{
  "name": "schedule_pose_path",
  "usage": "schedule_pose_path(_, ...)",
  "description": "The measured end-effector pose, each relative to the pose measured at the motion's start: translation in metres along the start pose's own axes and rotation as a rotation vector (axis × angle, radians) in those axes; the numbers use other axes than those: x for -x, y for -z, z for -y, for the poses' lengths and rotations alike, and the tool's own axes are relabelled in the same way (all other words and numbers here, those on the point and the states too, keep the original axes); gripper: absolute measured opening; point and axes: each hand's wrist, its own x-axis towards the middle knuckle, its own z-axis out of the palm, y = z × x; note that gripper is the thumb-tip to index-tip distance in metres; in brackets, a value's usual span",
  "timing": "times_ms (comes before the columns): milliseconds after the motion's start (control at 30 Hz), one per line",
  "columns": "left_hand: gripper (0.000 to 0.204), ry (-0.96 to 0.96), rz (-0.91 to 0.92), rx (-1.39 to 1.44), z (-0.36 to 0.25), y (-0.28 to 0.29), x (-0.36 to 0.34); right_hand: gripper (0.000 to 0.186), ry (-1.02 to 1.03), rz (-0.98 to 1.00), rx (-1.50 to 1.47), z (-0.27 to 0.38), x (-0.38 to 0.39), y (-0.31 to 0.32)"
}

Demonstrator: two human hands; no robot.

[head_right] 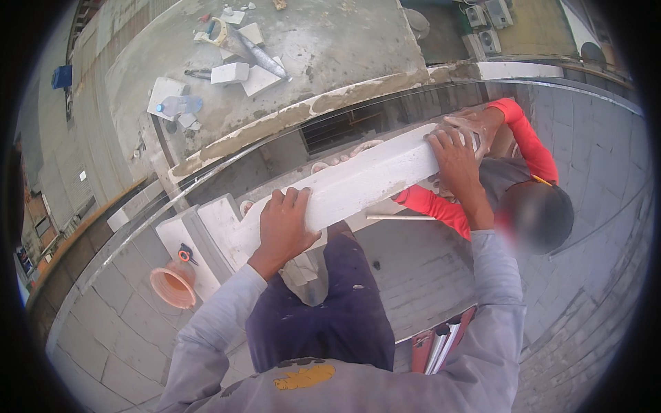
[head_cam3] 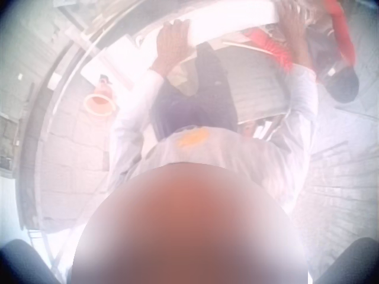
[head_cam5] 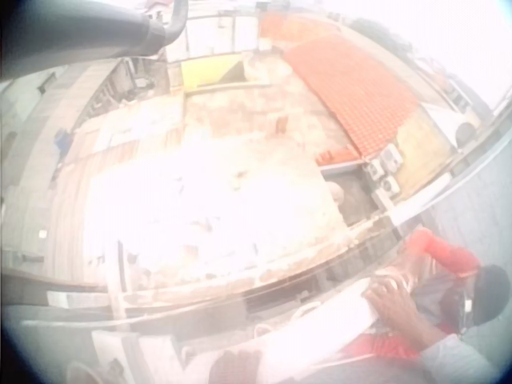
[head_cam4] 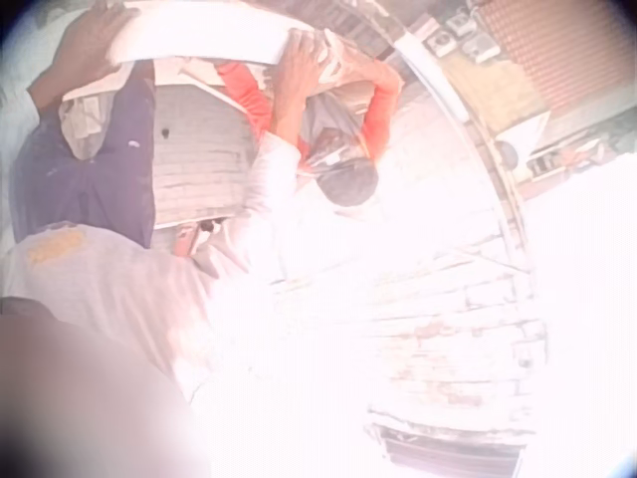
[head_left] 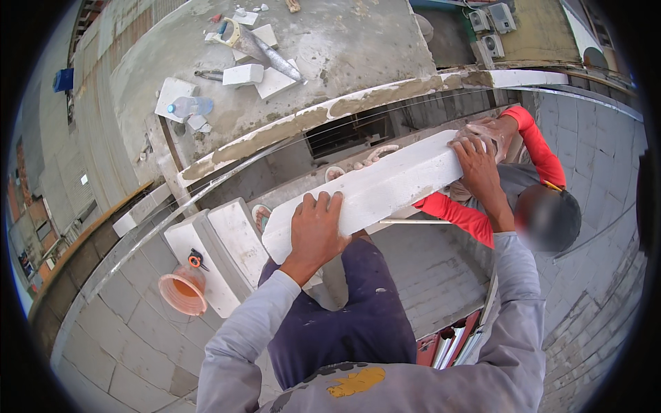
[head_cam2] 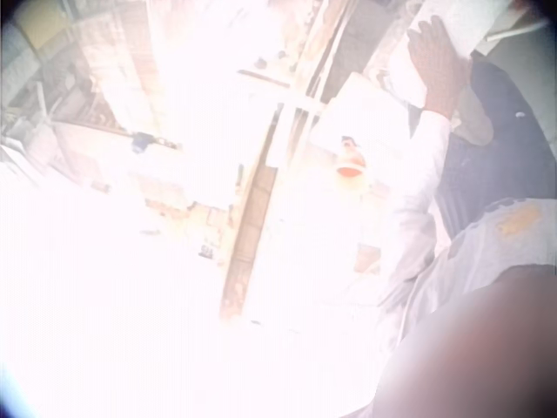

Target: The person measures and cuts white rectangular tiles on a rooftop construction site, then applies mortar and places the tiles along a ledge. Another worker assists by applying mortar nearby.

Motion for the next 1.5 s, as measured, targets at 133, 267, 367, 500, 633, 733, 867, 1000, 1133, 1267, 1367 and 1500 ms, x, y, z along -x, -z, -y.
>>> schedule_pose_path(133, 0.088, -0.099, -0.019, -0.028, -0.040, 0.017, -0.034, 0.055, -0.057, -0.123, 0.094, -0.044, 0.017, -0.001)
schedule_pose_path(267, 0.086, -0.190, -0.082, -0.063, -0.068, 0.024, -0.074, 0.054, -0.143, -0.163, 0.176, -0.088, 0.027, -0.011)
schedule_pose_path(367, 0.081, -0.244, -0.162, -0.099, -0.075, 0.020, -0.102, 0.063, -0.204, -0.189, 0.200, -0.096, 0.031, -0.008)
schedule_pose_path(500, 0.075, -0.316, -0.299, -0.096, -0.084, 0.014, -0.130, 0.080, -0.341, -0.235, 0.171, -0.085, 0.049, 0.001)
schedule_pose_path(633, 0.067, -0.343, -0.379, -0.059, -0.093, 0.027, -0.148, 0.080, -0.435, -0.389, -0.005, -0.036, 0.071, 0.006)
schedule_pose_path(733, 0.057, -0.352, -0.417, -0.021, -0.094, 0.029, -0.161, 0.077, -0.450, -0.409, -0.217, 0.031, 0.094, -0.001)
schedule_pose_path(867, 0.062, -0.375, -0.538, -0.010, -0.085, 0.030, -0.165, 0.075, -0.422, -0.184, -0.459, 0.127, 0.132, -0.029)
schedule_pose_path(1000, 0.063, -0.379, -0.540, 0.193, -0.053, 0.042, -0.120, 0.070, -0.417, 0.087, -0.769, 0.217, 0.179, -0.045)
schedule_pose_path(1133, 0.059, -0.247, -0.495, 0.389, 0.025, 0.017, -0.020, 0.060, -0.449, 0.365, -0.748, 0.298, 0.220, -0.038)
schedule_pose_path(1267, 0.047, 0.125, -0.351, 0.425, 0.145, -0.042, 0.122, 0.049, -0.565, 0.603, -0.784, 0.338, 0.210, 0.006)
schedule_pose_path(1367, 0.039, 0.602, -0.408, 0.519, 0.248, -0.092, 0.220, 0.042, -0.479, 0.613, -0.863, 0.358, 0.184, 0.039)
schedule_pose_path(1500, 0.061, 1.056, -0.471, 0.216, 0.386, -0.148, 0.307, 0.039, -0.335, 0.722, -0.740, 0.396, 0.152, 0.046)
